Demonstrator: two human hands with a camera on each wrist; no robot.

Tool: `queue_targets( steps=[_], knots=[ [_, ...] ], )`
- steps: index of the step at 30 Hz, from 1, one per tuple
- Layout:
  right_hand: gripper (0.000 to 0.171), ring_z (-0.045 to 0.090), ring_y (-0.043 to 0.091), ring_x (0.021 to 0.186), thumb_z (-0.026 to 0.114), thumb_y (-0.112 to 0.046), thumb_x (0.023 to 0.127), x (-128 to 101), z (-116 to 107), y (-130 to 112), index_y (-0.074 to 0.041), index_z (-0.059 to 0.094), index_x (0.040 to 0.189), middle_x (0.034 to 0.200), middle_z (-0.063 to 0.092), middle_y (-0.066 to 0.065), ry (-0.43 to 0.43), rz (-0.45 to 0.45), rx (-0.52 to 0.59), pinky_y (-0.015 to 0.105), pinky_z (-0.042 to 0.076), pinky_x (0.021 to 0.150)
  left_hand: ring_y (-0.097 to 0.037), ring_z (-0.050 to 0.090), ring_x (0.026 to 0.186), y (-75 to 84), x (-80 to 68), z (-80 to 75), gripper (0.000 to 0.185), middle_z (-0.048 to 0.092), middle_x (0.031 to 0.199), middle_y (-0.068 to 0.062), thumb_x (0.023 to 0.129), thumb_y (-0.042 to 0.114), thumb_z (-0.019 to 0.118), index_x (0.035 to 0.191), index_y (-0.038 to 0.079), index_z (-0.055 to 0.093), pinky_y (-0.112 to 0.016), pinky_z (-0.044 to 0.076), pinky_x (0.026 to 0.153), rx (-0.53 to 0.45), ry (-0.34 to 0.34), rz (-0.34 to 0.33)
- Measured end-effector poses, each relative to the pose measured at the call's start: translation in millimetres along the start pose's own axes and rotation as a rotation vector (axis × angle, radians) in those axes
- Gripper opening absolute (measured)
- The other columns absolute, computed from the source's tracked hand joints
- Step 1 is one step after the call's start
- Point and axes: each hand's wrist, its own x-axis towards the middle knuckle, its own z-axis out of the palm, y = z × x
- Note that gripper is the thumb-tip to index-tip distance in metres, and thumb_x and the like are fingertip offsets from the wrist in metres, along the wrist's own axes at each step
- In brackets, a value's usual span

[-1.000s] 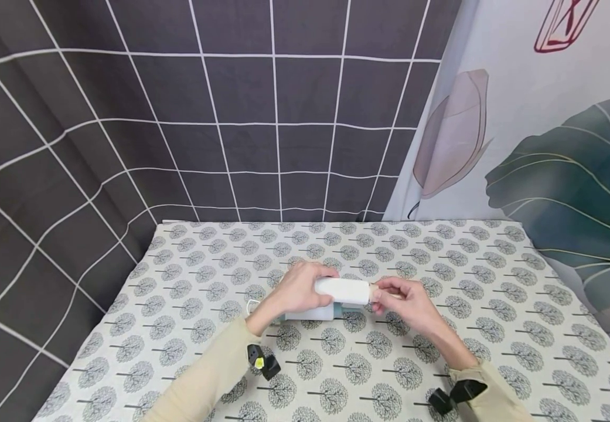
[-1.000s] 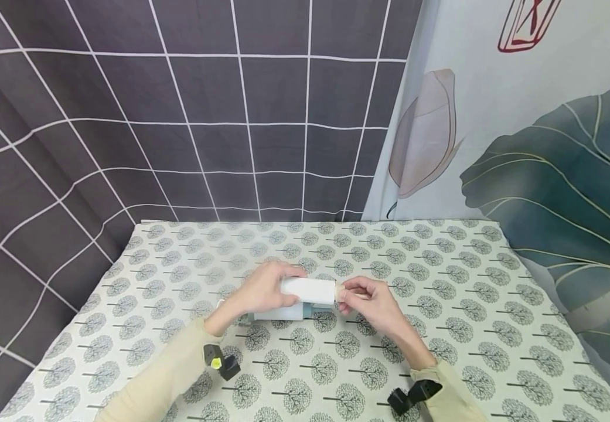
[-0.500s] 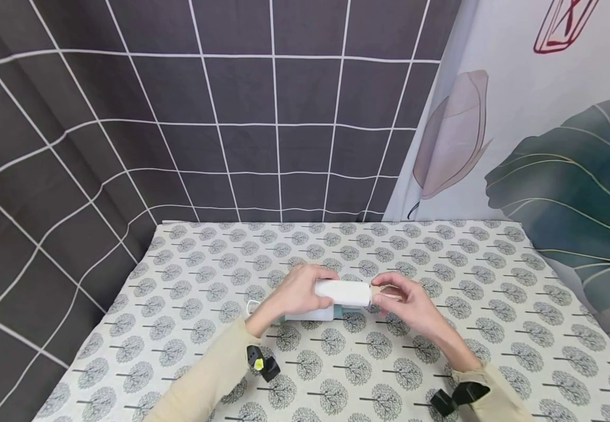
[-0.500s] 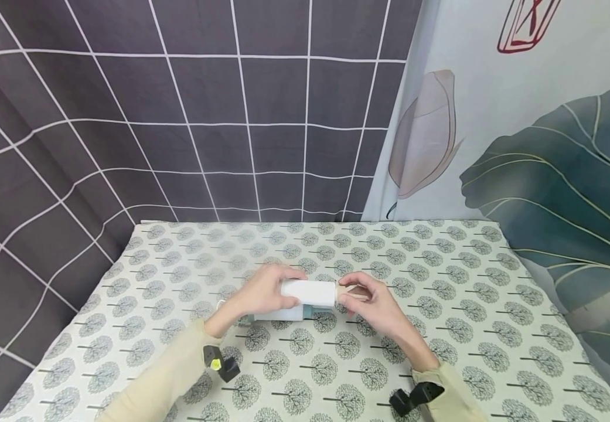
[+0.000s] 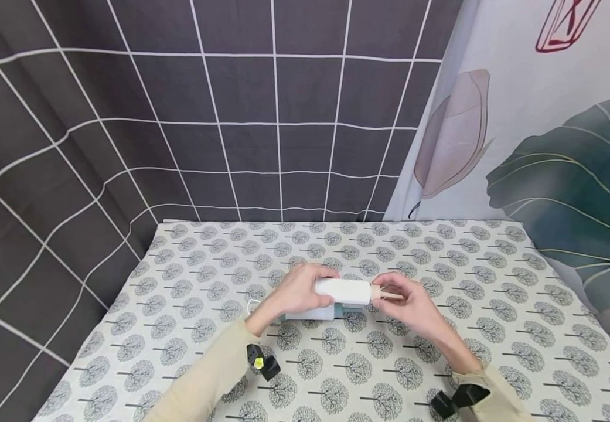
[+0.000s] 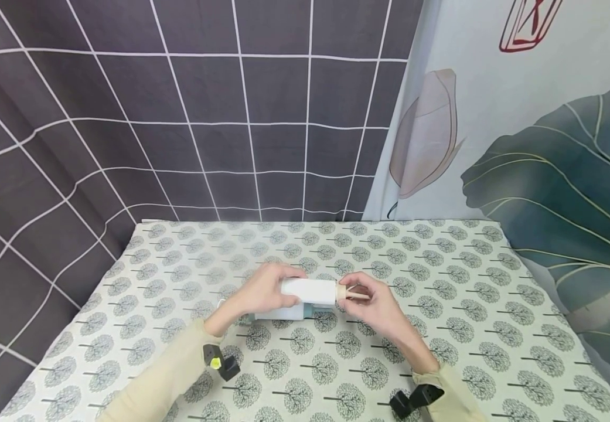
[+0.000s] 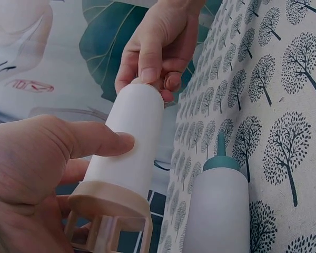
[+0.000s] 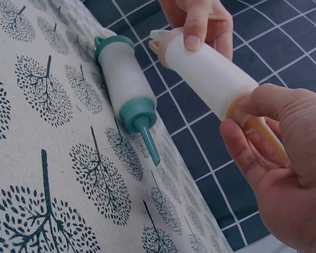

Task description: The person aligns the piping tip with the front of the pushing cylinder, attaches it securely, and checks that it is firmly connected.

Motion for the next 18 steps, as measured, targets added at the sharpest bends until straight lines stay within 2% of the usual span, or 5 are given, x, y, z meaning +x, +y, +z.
queue_targets(
  steps=[6, 10, 18],
  knots=[
    [0.032, 0.068, 0.028, 0.100, 0.075, -0.003, 0.085, 1.0, 0.2, 0.8, 0.002, 0.063, 0.115, 0.108, 0.068, 0.016, 0.005, 0.013, -0.014, 0.034, 0.058, 0.078, -0.017, 0.060, 0.093, 1.3, 0.0, -0.9, 0.043, 0.071, 0.110, -0.005, 0.074, 0.003, 0.083, 0.116, 0.007, 0.072, -0.043, 0.045, 0.087, -0.004, -0.002, -0.005],
    [0.032, 0.069, 0.018, 0.097, 0.075, -0.004, 0.086, 1.7, -0.4, 2.1, 0.004, 0.063, 0.114, 0.108, 0.068, 0.016, -0.003, 0.001, -0.024, 0.034, 0.057, 0.080, -0.016, 0.059, 0.092, 1.9, -0.1, -1.2, 0.041, 0.072, 0.110, -0.004, 0.074, 0.003, 0.083, 0.114, 0.008, 0.073, -0.042, 0.044, 0.087, 0.007, -0.002, 0.006],
    [0.033, 0.070, 0.023, 0.092, 0.074, -0.007, 0.088, 1.2, -2.4, 2.5, 0.007, 0.063, 0.115, 0.107, 0.069, 0.019, -0.019, 0.037, -0.010, 0.034, 0.058, 0.078, -0.011, 0.058, 0.086, 3.0, -0.4, -0.7, 0.042, 0.072, 0.109, -0.003, 0.074, 0.003, 0.083, 0.115, 0.008, 0.073, -0.038, 0.044, 0.085, 0.010, -0.010, 0.009]
  ],
)
